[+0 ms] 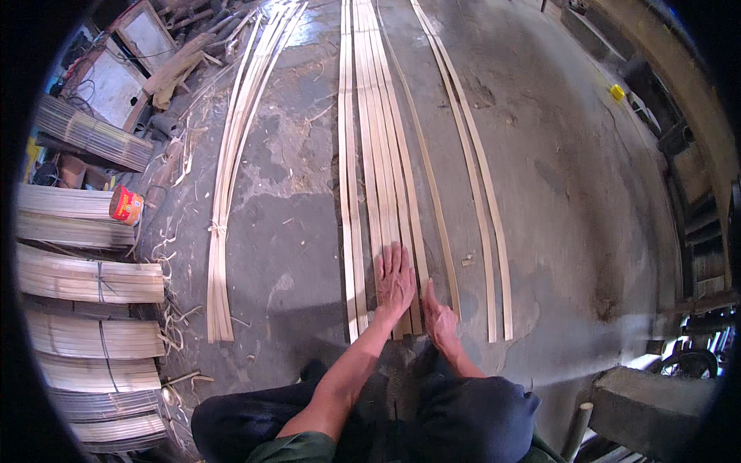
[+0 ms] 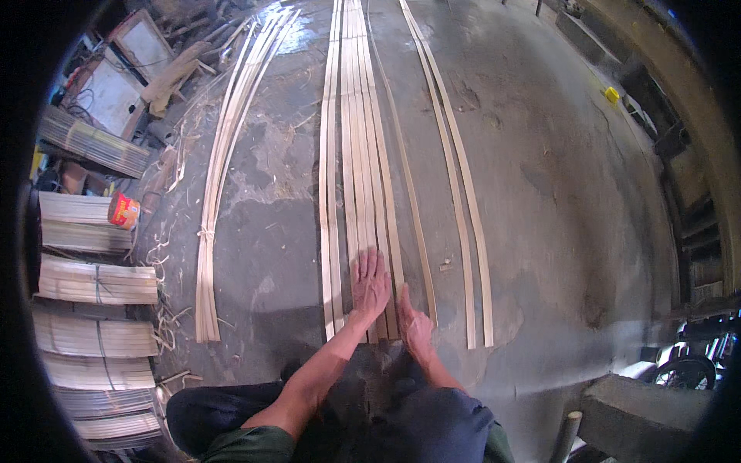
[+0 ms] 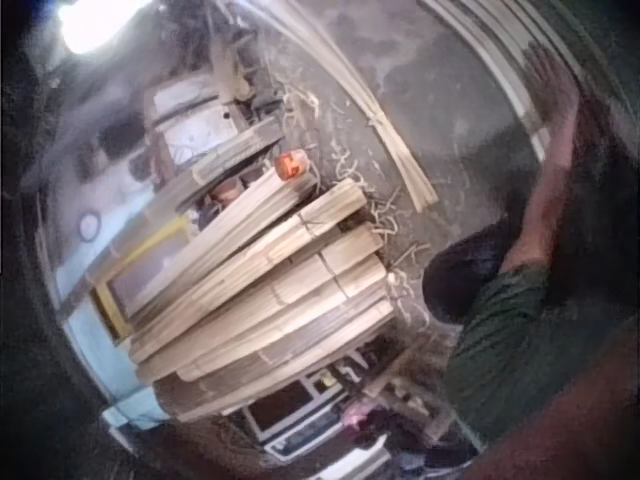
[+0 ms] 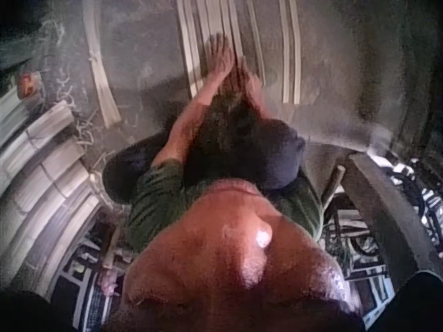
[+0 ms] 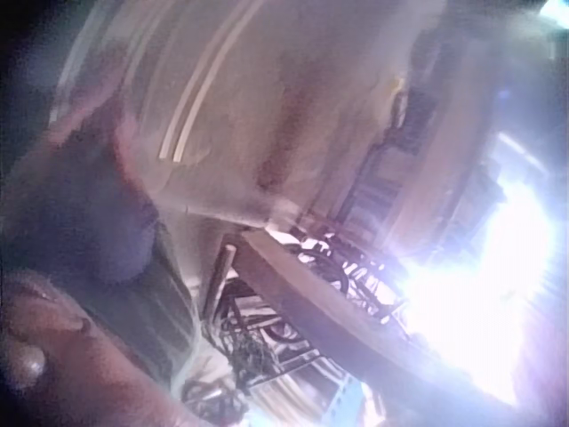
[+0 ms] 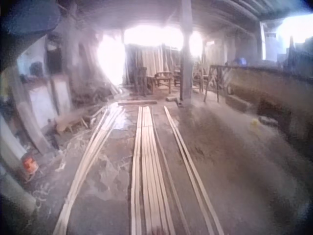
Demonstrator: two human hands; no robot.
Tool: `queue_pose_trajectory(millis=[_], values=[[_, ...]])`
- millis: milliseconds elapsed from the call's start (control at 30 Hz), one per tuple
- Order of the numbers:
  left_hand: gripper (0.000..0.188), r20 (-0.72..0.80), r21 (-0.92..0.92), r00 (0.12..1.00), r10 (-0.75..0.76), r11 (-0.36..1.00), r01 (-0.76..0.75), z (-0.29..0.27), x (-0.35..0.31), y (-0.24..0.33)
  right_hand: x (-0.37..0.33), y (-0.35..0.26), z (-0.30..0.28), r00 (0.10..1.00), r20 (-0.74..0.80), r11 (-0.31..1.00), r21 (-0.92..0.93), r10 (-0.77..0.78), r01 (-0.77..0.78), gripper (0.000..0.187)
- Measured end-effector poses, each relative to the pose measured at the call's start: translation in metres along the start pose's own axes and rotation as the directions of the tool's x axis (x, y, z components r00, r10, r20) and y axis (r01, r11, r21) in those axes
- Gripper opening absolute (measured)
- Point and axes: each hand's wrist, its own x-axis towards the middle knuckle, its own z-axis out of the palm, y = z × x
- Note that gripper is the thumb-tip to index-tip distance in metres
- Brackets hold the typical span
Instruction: The person selects long, thin wooden strips from a vertical stack, carries them to the floor, and unties a bundle. They then lay the strips out in parallel rows and smooth them by hand.
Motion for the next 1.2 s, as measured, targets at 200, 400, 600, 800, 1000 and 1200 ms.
queue_pose_trajectory(millis=[200, 400, 600, 800, 1000, 1200], values=[[0.058, -0.002, -0.017, 1.0, 0.016, 1.0, -0.016, 0.004, 0.002, 0.0, 0.0, 0.009, 0.004, 0.999, 0.006, 0.998, -0.041, -0.043, 0.044, 0.061], [0.059, 0.015, -0.035, 1.0, 0.014, 0.999, -0.014, -0.001, 0.004, 0.004, 0.003, 0.006, -0.003, 0.998, 0.053, 0.995, -0.092, -0.039, 0.044, 0.062], [0.056, -0.007, -0.052, 1.0, 0.007, 0.999, -0.008, -0.006, 0.006, 0.0, 0.002, -0.007, -0.005, 0.999, 0.043, 0.984, -0.177, -0.03, 0.037, 0.059], [0.056, 0.037, -0.046, 0.999, 0.0, 0.999, 0.002, 0.001, 0.003, -0.001, 0.002, -0.005, -0.003, 0.998, 0.053, 0.984, -0.178, 0.024, -0.014, 0.057], [0.058, 0.048, -0.055, 0.999, 0.013, 0.998, -0.01, -0.008, 0.004, 0.009, 0.002, 0.003, -0.004, 0.999, 0.052, 0.982, -0.186, -0.009, 0.018, 0.055], [0.057, 0.043, 0.042, 0.999, 0.028, 0.999, -0.03, -0.002, 0.0, -0.002, 0.009, 0.001, -0.028, 0.966, -0.185, 0.971, -0.191, -0.179, 0.144, 0.051]])
